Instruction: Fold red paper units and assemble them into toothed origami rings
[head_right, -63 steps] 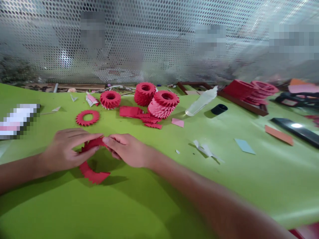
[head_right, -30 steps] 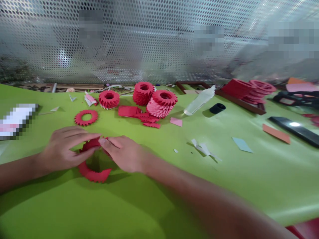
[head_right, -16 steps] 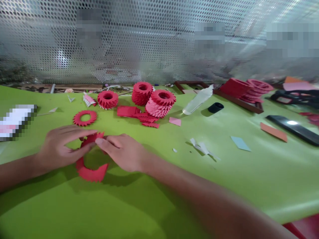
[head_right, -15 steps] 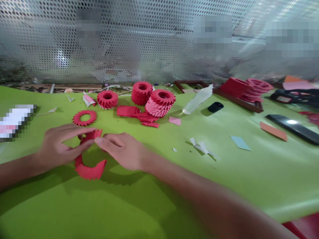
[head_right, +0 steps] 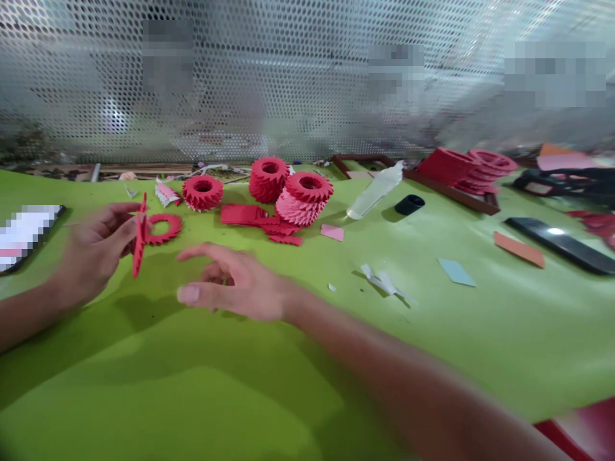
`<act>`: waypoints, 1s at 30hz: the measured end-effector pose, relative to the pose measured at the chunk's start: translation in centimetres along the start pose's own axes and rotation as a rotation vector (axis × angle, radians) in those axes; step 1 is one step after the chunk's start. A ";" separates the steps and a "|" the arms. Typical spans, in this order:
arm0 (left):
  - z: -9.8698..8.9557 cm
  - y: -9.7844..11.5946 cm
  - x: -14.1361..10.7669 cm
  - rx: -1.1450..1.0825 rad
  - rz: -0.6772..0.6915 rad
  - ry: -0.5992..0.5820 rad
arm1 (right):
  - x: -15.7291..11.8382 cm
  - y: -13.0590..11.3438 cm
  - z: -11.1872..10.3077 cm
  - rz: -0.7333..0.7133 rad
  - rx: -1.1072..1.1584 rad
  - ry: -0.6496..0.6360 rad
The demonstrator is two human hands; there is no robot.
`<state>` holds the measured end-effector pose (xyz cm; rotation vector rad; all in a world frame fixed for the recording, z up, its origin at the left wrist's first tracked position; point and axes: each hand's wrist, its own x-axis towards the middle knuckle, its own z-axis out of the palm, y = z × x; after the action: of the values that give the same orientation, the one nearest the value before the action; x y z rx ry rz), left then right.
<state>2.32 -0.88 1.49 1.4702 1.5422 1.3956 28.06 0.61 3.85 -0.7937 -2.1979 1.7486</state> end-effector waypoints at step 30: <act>0.7 0.1 -1.3 -0.425 -0.124 -0.539 | 1.8 1.6 0.9 -0.103 -0.372 0.534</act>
<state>3.31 -1.90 1.06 1.3143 0.9163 1.0524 26.61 1.05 1.80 -1.0561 -2.1462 0.9380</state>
